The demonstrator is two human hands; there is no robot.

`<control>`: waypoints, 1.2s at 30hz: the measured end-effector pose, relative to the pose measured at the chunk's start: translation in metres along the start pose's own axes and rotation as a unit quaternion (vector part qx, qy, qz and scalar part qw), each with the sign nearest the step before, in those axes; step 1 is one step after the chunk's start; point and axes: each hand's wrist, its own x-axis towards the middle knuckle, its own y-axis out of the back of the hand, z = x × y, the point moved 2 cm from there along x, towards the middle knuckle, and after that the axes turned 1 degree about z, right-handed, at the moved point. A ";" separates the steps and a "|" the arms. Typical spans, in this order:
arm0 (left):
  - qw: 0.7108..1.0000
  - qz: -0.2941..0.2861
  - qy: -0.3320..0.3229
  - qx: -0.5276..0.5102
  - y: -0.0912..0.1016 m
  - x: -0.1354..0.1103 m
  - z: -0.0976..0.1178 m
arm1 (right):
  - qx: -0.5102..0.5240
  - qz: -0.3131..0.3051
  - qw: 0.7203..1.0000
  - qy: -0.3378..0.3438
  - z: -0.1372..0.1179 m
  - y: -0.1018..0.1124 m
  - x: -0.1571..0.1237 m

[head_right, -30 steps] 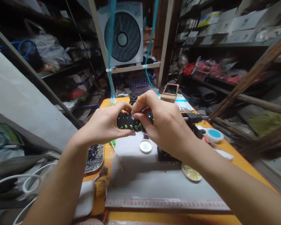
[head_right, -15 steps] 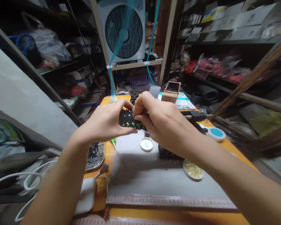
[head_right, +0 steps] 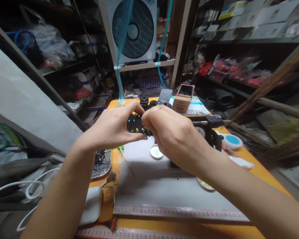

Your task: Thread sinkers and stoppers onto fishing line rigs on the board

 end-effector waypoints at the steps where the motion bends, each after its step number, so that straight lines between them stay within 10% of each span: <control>1: 1.000 0.000 0.000 0.000 0.000 0.000 0.000 | -0.001 -0.002 1.000 0.007 0.000 -0.001 -0.001; 22: 1.000 0.015 -0.010 0.003 -0.002 0.000 0.000 | -0.129 -0.113 0.970 0.173 -0.017 0.018 -0.029; 30: 0.999 0.008 0.016 0.028 0.000 0.000 0.002 | -0.056 -0.204 0.973 -0.088 -0.019 0.009 -0.141; 36: 1.000 -0.010 0.002 0.025 0.002 -0.001 0.002 | -0.040 -0.160 0.970 -0.178 -0.018 -0.005 -0.169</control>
